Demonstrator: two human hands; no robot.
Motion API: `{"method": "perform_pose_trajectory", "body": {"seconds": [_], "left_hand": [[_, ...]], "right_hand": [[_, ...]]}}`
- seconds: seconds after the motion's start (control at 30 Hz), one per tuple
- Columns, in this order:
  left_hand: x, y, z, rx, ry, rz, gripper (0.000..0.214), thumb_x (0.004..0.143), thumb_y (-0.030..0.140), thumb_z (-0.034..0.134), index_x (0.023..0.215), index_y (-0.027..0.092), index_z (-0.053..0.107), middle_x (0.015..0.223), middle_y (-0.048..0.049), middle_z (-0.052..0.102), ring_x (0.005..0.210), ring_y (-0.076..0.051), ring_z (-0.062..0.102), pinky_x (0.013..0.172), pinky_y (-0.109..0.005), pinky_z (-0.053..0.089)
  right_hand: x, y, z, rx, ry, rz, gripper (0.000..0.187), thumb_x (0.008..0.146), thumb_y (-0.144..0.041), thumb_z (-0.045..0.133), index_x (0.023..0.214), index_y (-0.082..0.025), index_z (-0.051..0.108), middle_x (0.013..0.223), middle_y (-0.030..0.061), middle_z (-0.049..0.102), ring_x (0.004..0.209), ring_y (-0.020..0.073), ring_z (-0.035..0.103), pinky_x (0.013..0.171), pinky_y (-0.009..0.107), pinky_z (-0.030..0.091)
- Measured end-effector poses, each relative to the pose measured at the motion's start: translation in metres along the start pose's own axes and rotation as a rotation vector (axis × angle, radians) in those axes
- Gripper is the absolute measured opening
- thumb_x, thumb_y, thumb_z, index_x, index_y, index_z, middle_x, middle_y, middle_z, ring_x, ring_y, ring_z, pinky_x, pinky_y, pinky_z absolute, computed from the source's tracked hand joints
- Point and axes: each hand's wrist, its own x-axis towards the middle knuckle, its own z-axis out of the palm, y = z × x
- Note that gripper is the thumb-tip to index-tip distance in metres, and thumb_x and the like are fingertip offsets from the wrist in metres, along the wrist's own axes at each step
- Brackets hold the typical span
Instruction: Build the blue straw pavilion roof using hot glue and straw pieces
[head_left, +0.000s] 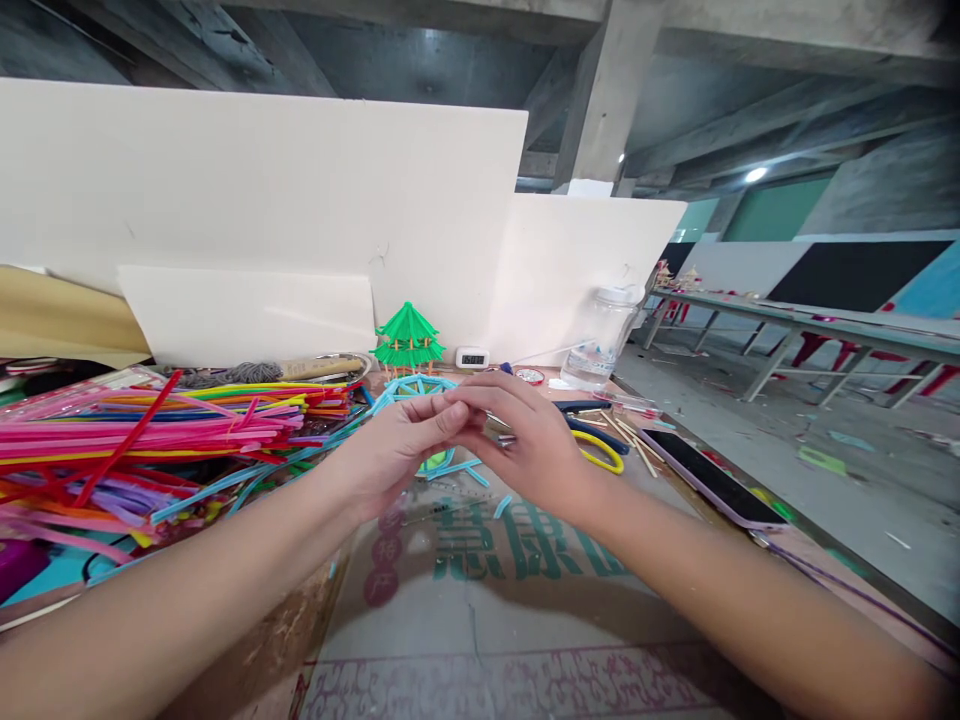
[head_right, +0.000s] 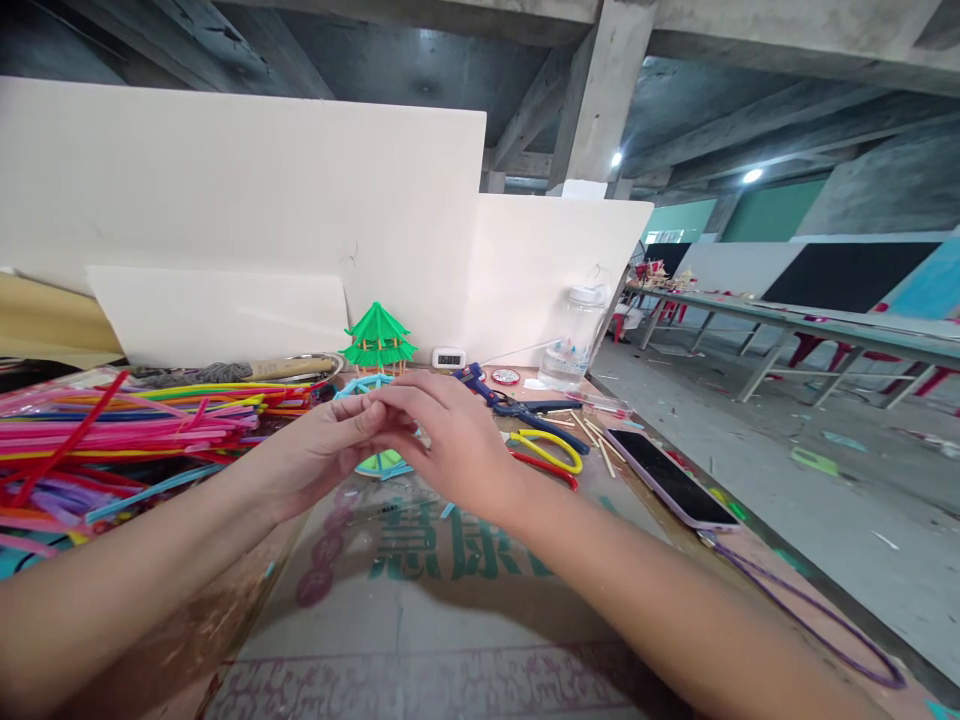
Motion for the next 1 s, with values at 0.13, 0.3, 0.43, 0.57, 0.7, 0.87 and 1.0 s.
{"method": "perform_pose_trajectory", "body": {"seconds": [0.13,0.3,0.43,0.57,0.7,0.87,1.0], "left_hand": [[-0.001,-0.004,-0.002,0.094,-0.007,0.047,0.043,0.069,0.053,0.079,0.093,0.018,0.075,0.102,-0.0058,0.073,0.103,-0.022,0.061,0.097,-0.035,0.04],[0.001,-0.002,-0.009,0.198,-0.045,0.071,0.039,0.08,0.051,0.07,0.102,0.02,0.076,0.11,-0.0083,0.073,0.113,-0.025,0.061,0.105,-0.039,0.037],[0.001,-0.001,-0.01,0.204,-0.088,0.03,0.04,0.081,0.053,0.068,0.101,0.019,0.076,0.107,-0.0094,0.074,0.111,-0.025,0.063,0.102,-0.039,0.041],[0.002,0.001,-0.012,0.274,-0.073,0.062,0.037,0.08,0.052,0.069,0.098,0.02,0.077,0.109,-0.0078,0.074,0.112,-0.025,0.062,0.1,-0.036,0.041],[0.003,0.005,-0.015,0.387,-0.088,0.089,0.033,0.08,0.048,0.071,0.098,0.022,0.077,0.108,-0.0051,0.074,0.107,-0.024,0.062,0.096,-0.034,0.041],[0.0,0.011,-0.014,0.499,-0.09,0.102,0.028,0.078,0.046,0.072,0.085,0.02,0.075,0.086,-0.0023,0.073,0.084,-0.019,0.062,0.079,-0.03,0.043],[-0.001,0.016,-0.013,0.513,-0.057,0.164,0.029,0.077,0.046,0.072,0.074,0.017,0.067,0.074,0.0005,0.064,0.071,-0.014,0.055,0.067,-0.025,0.04]], "right_hand": [[0.0,0.002,-0.001,0.02,0.108,-0.02,0.014,0.089,-0.018,0.062,0.101,-0.021,0.07,0.101,0.008,0.07,0.097,0.0188,0.065,0.087,0.036,0.054],[0.004,0.004,-0.011,0.022,0.124,-0.008,0.015,0.091,-0.018,0.059,0.097,-0.022,0.072,0.096,0.0067,0.07,0.091,0.0169,0.066,0.081,0.034,0.054],[0.006,0.005,-0.014,0.013,0.102,0.01,0.011,0.091,-0.019,0.06,0.09,-0.021,0.07,0.093,0.0065,0.07,0.092,0.0179,0.065,0.083,0.036,0.052],[0.007,0.008,-0.014,-0.023,0.077,-0.04,0.005,0.09,-0.022,0.061,0.087,-0.021,0.065,0.093,0.0059,0.069,0.091,0.0191,0.063,0.081,0.036,0.05],[0.008,0.008,-0.017,-0.163,0.009,-0.147,0.002,0.09,-0.023,0.061,0.089,-0.021,0.06,0.099,0.0075,0.069,0.097,0.0216,0.06,0.087,0.04,0.047],[0.009,0.002,-0.021,-0.26,-0.1,-0.205,0.015,0.09,-0.031,0.062,0.099,-0.019,0.057,0.106,0.0103,0.067,0.102,0.0244,0.058,0.095,0.043,0.044],[0.012,-0.003,-0.026,-0.244,-0.079,-0.169,0.027,0.09,-0.037,0.062,0.109,-0.019,0.057,0.107,0.0114,0.067,0.101,0.0252,0.059,0.088,0.041,0.047]]}}
